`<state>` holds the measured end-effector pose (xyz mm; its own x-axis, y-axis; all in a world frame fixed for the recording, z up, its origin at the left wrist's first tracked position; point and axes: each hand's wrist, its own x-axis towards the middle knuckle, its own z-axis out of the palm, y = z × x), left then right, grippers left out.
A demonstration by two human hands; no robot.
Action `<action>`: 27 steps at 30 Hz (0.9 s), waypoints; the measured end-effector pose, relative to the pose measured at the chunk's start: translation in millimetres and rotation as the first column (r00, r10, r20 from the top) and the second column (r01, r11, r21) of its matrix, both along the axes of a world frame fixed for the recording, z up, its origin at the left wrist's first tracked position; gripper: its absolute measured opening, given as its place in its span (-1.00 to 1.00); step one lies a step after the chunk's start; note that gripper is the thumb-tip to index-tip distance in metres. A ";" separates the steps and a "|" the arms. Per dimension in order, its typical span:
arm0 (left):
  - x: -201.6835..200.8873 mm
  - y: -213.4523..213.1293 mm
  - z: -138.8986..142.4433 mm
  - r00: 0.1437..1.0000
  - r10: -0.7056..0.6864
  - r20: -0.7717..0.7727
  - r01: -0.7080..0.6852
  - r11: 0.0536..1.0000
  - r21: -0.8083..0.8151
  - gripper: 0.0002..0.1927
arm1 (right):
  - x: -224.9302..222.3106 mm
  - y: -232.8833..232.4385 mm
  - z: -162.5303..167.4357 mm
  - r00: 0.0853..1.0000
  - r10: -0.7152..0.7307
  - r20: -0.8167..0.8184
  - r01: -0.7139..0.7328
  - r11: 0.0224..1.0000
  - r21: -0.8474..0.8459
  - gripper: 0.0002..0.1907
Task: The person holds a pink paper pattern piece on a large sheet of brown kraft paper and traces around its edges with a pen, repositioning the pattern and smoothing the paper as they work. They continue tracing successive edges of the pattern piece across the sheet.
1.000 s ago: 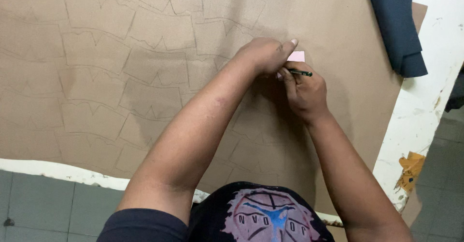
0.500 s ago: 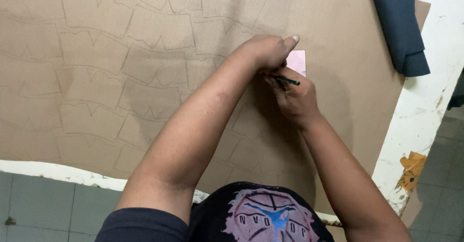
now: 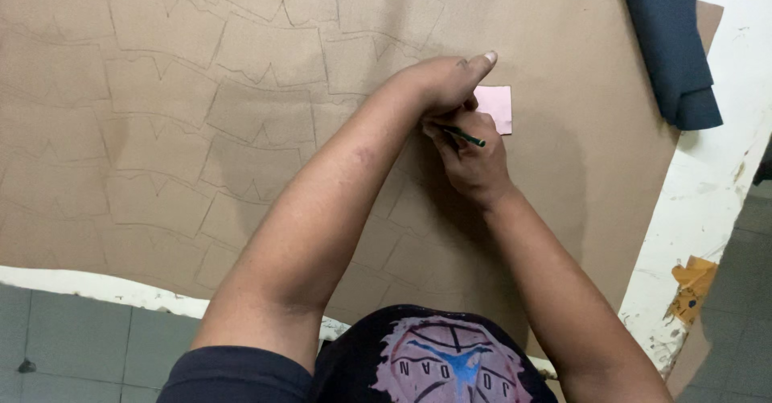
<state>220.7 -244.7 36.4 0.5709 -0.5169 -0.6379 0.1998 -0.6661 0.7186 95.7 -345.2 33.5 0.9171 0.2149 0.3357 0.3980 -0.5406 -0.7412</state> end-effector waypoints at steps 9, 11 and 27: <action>-52.4 31.5 -22.8 0.726 -0.027 0.687 0.059 0.998 -0.023 -0.43 | -17.8 -50.2 3.6 0.762 -0.519 -0.386 0.569 0.822 0.016 -0.80; -76.2 29.9 -24.3 0.617 0.017 0.786 -0.005 1.000 -0.017 -0.22 | -17.5 -59.0 2.1 0.601 -0.459 -0.654 0.687 0.715 0.129 -0.72; -147.8 -9.6 5.9 0.664 0.748 0.028 -0.492 0.464 -0.737 -0.71 | -67.4 -86.6 -14.4 0.569 0.043 -0.821 0.702 0.496 0.512 -0.83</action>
<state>72.9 -254.3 42.3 0.9927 -0.1161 -0.0339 0.0548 0.1820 0.9818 28.3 -431.8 19.1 0.8166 -0.1455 -0.5586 -0.4709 0.3917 -0.7904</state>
